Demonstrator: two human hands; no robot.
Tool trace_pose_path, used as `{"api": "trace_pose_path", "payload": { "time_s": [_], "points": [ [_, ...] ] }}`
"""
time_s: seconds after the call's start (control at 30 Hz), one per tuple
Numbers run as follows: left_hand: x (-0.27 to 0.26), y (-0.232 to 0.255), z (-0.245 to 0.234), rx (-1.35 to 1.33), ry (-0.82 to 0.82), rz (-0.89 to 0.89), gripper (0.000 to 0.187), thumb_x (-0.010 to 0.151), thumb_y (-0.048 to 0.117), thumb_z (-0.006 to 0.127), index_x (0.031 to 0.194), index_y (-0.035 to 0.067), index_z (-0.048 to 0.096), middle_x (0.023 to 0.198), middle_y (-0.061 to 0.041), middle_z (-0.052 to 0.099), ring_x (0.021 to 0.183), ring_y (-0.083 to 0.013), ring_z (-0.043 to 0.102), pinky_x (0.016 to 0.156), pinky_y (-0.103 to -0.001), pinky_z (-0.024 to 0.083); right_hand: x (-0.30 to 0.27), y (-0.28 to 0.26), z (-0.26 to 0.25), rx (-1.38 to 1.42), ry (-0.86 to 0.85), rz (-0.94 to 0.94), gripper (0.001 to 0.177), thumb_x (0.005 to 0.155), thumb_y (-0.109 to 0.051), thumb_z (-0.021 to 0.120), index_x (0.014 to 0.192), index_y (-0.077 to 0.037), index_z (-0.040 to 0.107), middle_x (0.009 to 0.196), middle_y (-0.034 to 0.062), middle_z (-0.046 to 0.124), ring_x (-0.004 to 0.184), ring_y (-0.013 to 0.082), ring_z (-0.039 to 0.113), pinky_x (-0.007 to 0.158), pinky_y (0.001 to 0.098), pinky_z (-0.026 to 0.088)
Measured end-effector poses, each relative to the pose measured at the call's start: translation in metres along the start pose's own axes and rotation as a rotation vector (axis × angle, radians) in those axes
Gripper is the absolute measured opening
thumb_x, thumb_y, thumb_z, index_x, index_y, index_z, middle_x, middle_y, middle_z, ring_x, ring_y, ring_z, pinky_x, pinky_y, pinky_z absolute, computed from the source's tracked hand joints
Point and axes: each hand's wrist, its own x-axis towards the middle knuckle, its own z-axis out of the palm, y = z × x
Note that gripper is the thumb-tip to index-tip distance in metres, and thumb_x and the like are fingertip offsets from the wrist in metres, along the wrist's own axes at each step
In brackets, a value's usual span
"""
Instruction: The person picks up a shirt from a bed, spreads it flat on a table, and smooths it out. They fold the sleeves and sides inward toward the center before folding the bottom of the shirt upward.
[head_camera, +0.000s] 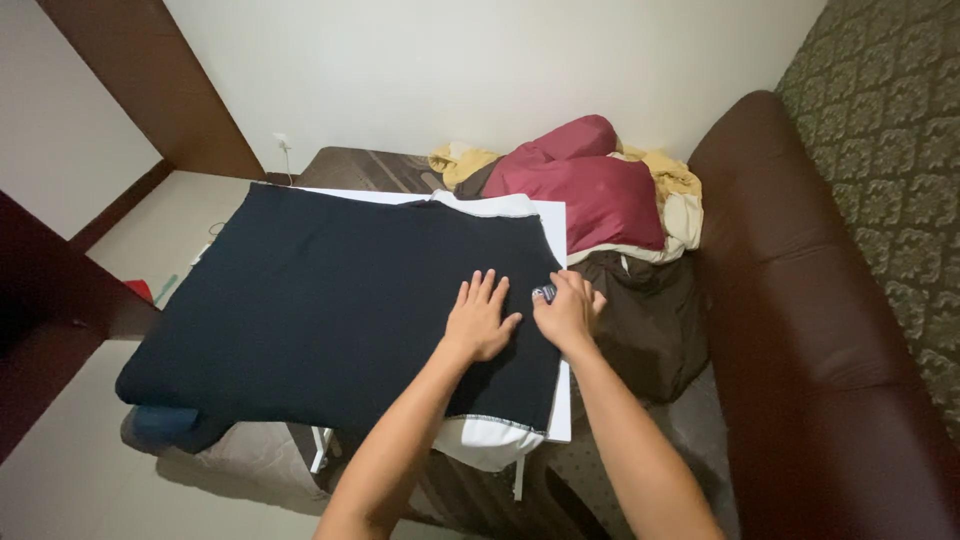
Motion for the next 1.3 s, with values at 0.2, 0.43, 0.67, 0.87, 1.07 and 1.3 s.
{"api": "trace_pose_path", "payload": {
  "time_s": [0.2,0.43,0.67,0.87,1.07,1.3],
  "points": [
    [0.018,-0.021,0.004,0.035,-0.081,-0.006,0.075,0.099,0.053,0.044,0.160,0.012,0.027,0.169,-0.015,0.018,0.157,-0.0370,0.010,0.125,-0.054,0.008,-0.007,-0.022,0.005,0.105,0.013,-0.334,0.070,0.081,-0.033,0.075,0.141,-0.004,0.055,0.143,0.0146,0.055,0.139,0.0288,0.044,0.115,0.0545,0.030],
    [0.009,-0.016,-0.005,0.062,-0.014,0.044,0.073,0.098,0.048,0.044,0.161,0.014,0.029,0.169,-0.015,0.020,0.156,-0.0373,0.012,0.124,-0.056,0.009,0.030,-0.008,0.026,-0.111,-0.277,-0.412,0.071,0.094,-0.050,0.060,0.152,-0.010,0.048,0.161,0.0103,0.039,0.148,0.0268,0.032,0.118,0.0628,0.021],
    [0.025,-0.007,-0.034,0.002,-0.006,-0.010,0.061,0.097,0.039,0.049,0.150,0.011,0.046,0.154,-0.013,0.045,0.145,-0.0348,0.037,0.119,-0.053,0.026,0.041,-0.017,0.031,-0.350,-0.167,-0.186,0.074,0.090,-0.050,0.064,0.149,-0.008,0.047,0.160,0.0166,0.037,0.150,0.0348,0.027,0.120,0.0587,0.013],
    [0.075,-0.030,0.002,0.030,0.138,0.072,0.054,0.090,0.025,0.057,0.142,0.009,0.056,0.145,-0.012,0.055,0.141,-0.0322,0.045,0.120,-0.049,0.032,0.061,-0.008,0.035,-0.202,-0.116,-0.149,0.074,0.086,-0.043,0.070,0.147,-0.007,0.051,0.154,0.0125,0.045,0.144,0.0294,0.035,0.119,0.0552,0.017],
    [0.114,-0.034,0.018,-0.055,0.236,0.173,0.064,0.084,0.024,0.062,0.143,0.003,0.052,0.151,-0.016,0.049,0.146,-0.0334,0.037,0.120,-0.053,0.025,0.096,0.007,0.050,-0.119,-0.161,-0.103,0.057,0.087,-0.041,0.070,0.138,-0.018,0.062,0.152,0.0097,0.050,0.145,0.0261,0.038,0.120,0.0524,0.018],
    [0.119,-0.034,0.025,-0.059,0.180,0.124,0.070,0.088,0.030,0.056,0.151,0.003,0.043,0.159,-0.016,0.040,0.153,-0.0318,0.029,0.123,-0.052,0.021,0.126,0.047,0.088,-0.044,-0.155,-0.048,0.063,0.084,-0.038,0.074,0.138,-0.009,0.061,0.147,0.0095,0.055,0.142,0.0257,0.043,0.117,0.0514,0.019]
  ]
}}
